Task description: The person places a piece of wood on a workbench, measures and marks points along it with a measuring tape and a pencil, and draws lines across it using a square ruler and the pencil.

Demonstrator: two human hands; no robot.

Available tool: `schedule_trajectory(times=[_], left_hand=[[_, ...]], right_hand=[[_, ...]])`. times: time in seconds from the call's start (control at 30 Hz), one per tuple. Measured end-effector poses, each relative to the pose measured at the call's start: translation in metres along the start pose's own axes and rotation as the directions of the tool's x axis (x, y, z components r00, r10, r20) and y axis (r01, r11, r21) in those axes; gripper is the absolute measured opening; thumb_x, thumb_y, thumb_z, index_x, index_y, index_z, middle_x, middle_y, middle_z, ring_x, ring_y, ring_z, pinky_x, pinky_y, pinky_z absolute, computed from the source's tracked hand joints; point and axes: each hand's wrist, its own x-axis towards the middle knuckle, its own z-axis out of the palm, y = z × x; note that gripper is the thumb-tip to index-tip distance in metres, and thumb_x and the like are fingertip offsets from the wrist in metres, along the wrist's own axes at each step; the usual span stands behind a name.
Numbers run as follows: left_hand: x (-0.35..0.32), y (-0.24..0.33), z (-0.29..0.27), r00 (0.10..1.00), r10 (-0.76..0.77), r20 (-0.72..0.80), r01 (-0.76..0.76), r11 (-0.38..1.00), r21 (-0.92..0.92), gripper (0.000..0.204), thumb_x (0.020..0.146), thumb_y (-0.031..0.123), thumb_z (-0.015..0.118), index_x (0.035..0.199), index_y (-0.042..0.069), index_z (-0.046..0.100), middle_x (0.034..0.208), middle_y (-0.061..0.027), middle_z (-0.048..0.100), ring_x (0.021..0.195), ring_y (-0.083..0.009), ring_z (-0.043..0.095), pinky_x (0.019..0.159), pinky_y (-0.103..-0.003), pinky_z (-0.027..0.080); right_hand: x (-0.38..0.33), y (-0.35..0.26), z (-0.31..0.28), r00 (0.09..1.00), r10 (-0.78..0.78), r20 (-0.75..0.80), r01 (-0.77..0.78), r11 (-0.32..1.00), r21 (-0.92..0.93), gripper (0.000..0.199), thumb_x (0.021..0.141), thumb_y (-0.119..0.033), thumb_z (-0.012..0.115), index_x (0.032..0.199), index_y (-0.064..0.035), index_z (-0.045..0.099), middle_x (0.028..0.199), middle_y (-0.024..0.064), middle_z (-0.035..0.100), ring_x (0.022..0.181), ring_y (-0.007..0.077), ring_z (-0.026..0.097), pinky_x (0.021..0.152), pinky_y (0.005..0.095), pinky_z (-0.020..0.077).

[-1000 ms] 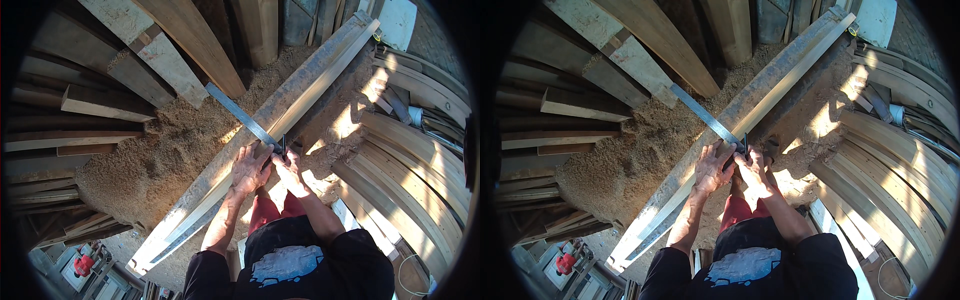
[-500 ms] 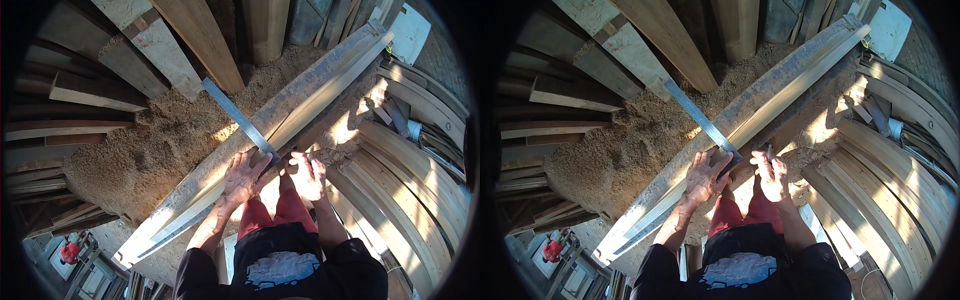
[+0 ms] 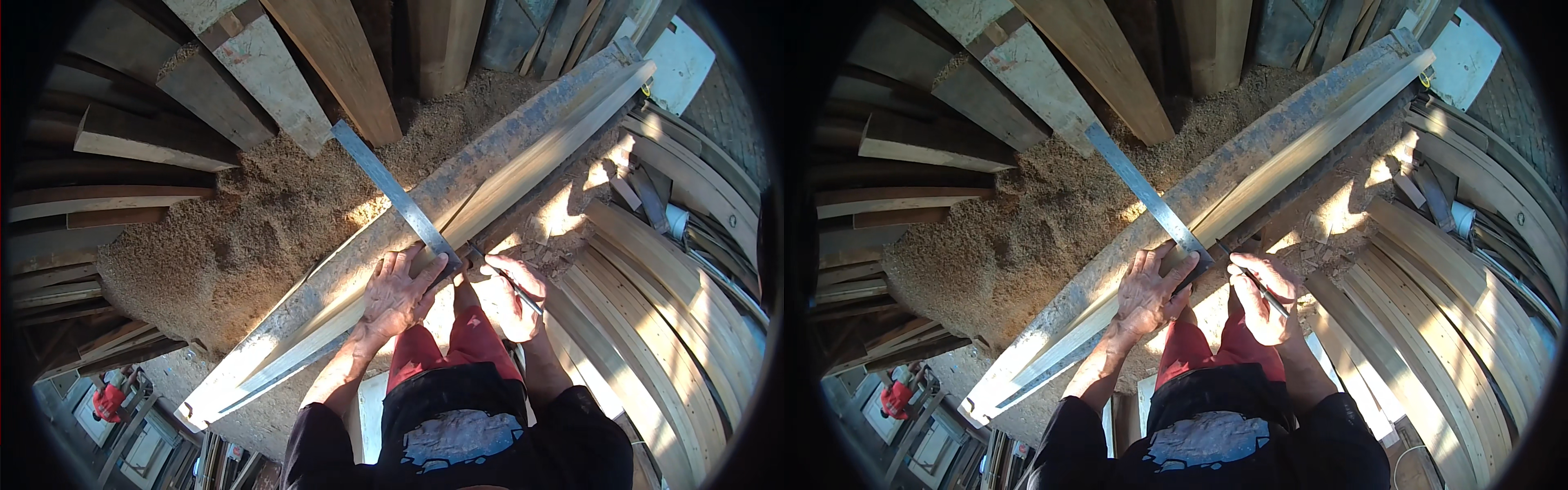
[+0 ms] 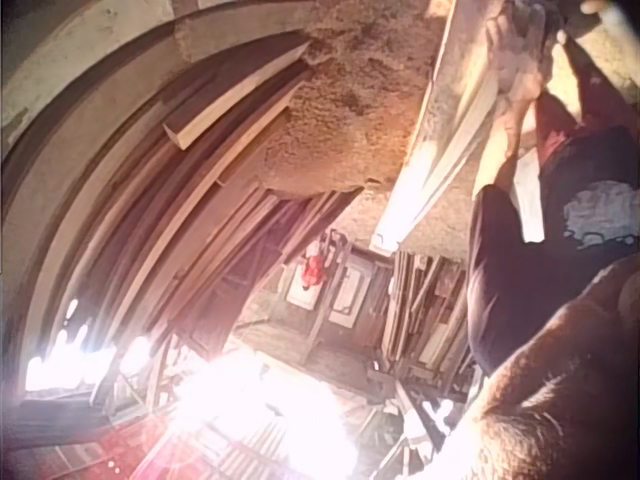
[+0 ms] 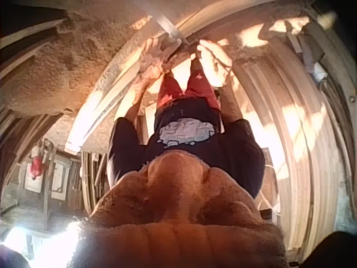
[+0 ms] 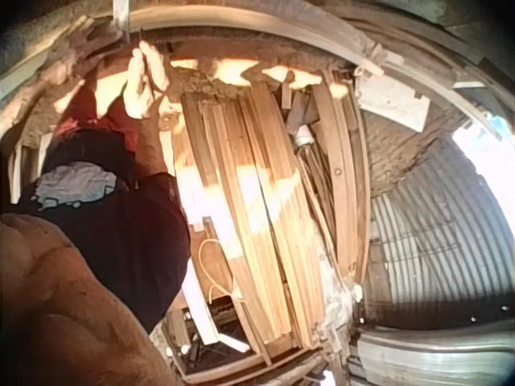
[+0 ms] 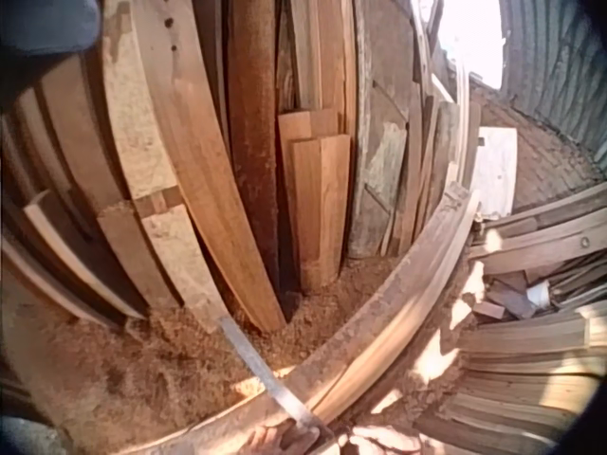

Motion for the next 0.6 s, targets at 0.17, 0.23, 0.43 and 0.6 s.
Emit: schedule_trajectory(times=[0.17, 0.23, 0.43, 0.6], left_hand=[[-0.001, 0.000, 0.000, 1.000, 0.002, -0.016, -0.002, 1.000, 0.019, 0.062, 0.088, 0.034, 0.071, 0.149, 0.029, 0.058, 0.142, -0.0188, 0.051, 0.117, -0.0398, 0.052, 0.101, -0.050, 0.049], [0.000, 0.001, 0.000, 1.000, 0.005, -0.024, -0.006, 1.000, -0.019, 0.063, 0.088, 0.034, 0.071, 0.149, 0.029, 0.058, 0.142, -0.0191, 0.051, 0.115, -0.0398, 0.052, 0.100, -0.050, 0.049], [0.001, 0.002, 0.000, 1.000, 0.002, -0.027, -0.003, 0.999, -0.033, 0.064, 0.086, 0.032, 0.072, 0.148, 0.029, 0.059, 0.142, -0.0195, 0.051, 0.115, -0.0402, 0.052, 0.099, -0.051, 0.048], [0.001, 0.003, -0.003, 1.000, 0.003, -0.030, -0.003, 1.000, -0.029, 0.059, 0.089, 0.033, 0.071, 0.147, 0.027, 0.059, 0.141, -0.0203, 0.051, 0.114, -0.0405, 0.053, 0.098, -0.051, 0.049]], right_hand=[[0.003, 0.008, 0.003, 0.999, 0.037, 0.038, -0.033, 0.993, -0.111, 0.024, 0.096, -0.005, 0.066, 0.117, 0.0060, 0.070, 0.100, 0.0180, 0.076, 0.089, 0.0263, 0.073, 0.080, 0.0353, 0.0579], [0.007, 0.012, 0.003, 0.998, -0.008, 0.068, 0.021, 0.980, -0.197, 0.025, 0.095, -0.005, 0.067, 0.117, 0.0055, 0.071, 0.101, 0.0179, 0.076, 0.088, 0.0285, 0.073, 0.080, 0.0377, 0.0576], [0.027, 0.005, 0.012, 0.981, -0.106, 0.163, 0.149, 0.948, -0.281, 0.030, 0.093, -0.009, 0.071, 0.120, 0.0033, 0.071, 0.101, 0.0172, 0.076, 0.087, 0.0333, 0.069, 0.080, 0.0418, 0.0548], [0.034, 0.005, 0.015, 0.949, -0.197, 0.245, 0.274, 0.902, -0.335, 0.028, 0.092, -0.007, 0.071, 0.118, 0.0007, 0.072, 0.099, 0.0170, 0.075, 0.083, 0.0344, 0.068, 0.078, 0.0426, 0.0548]])
